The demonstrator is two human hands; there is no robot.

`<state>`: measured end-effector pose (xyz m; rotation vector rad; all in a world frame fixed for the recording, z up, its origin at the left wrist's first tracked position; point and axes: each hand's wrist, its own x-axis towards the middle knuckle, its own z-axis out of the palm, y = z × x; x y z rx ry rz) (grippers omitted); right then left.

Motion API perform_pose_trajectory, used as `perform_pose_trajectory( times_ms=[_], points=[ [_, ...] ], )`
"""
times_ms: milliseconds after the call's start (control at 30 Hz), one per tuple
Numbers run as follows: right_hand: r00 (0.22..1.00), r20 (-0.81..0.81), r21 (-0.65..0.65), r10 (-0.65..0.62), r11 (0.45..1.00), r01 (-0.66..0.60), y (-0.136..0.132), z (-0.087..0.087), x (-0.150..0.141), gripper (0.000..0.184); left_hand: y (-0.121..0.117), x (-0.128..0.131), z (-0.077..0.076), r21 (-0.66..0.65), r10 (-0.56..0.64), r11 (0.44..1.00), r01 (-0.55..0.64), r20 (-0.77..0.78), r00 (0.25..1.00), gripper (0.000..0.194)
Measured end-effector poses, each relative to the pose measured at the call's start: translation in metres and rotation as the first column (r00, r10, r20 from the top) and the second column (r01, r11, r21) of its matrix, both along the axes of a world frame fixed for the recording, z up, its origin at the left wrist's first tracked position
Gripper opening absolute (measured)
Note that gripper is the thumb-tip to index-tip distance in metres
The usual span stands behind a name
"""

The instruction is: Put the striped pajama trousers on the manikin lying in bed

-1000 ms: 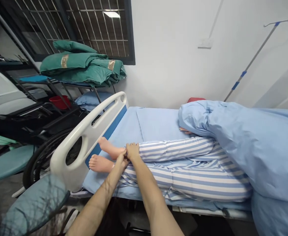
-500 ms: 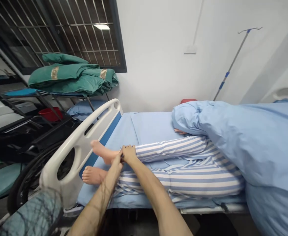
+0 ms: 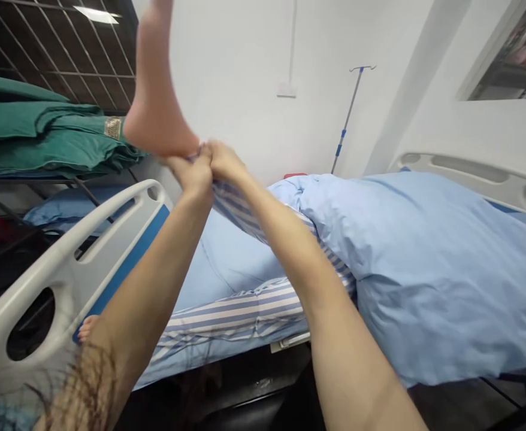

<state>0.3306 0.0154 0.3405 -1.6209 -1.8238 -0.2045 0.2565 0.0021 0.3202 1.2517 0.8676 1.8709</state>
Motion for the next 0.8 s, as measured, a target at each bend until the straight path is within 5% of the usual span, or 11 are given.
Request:
perform_pose_trajectory(
  times_ms=[100,167,300,433,600,700,800],
  points=[
    [0.995,-0.045,0.09,0.089,0.992,-0.084,-0.013,0.032,0.044,0.053,-0.018,0.033,0.036,0.025,-0.031,0.999,0.033,-0.089,0.996,0.068],
    [0.99,-0.09,0.11,0.113,0.989,-0.103,-0.019,0.042,0.058,0.061,-0.025,0.044,0.047,0.037,-0.068,0.997,0.072,-0.086,0.994,0.062],
    [0.991,-0.072,0.073,0.11,0.992,-0.105,-0.014,0.037,0.045,0.054,-0.011,0.039,0.035,0.054,-0.058,0.997,0.06,-0.036,0.998,0.062],
    [0.998,-0.012,-0.01,0.058,0.998,-0.059,0.011,-0.003,-0.002,0.038,0.023,0.001,-0.01,0.008,0.052,0.999,-0.052,0.017,0.998,0.068],
    [0.998,0.066,-0.161,0.012,0.987,-0.001,0.04,-0.089,-0.078,0.031,0.049,-0.074,-0.092,-0.25,0.089,0.967,-0.054,0.131,0.987,0.054],
    [0.992,0.128,-0.265,0.007,0.964,0.027,0.052,-0.151,-0.121,0.03,0.059,-0.117,-0.15,-0.5,0.03,0.863,0.069,0.189,0.982,0.027],
    [0.982,0.186,-0.339,0.015,0.939,0.05,0.058,-0.216,-0.155,0.036,0.067,-0.151,-0.212,-0.697,0.064,0.701,0.152,0.273,0.96,0.017]
  ],
)
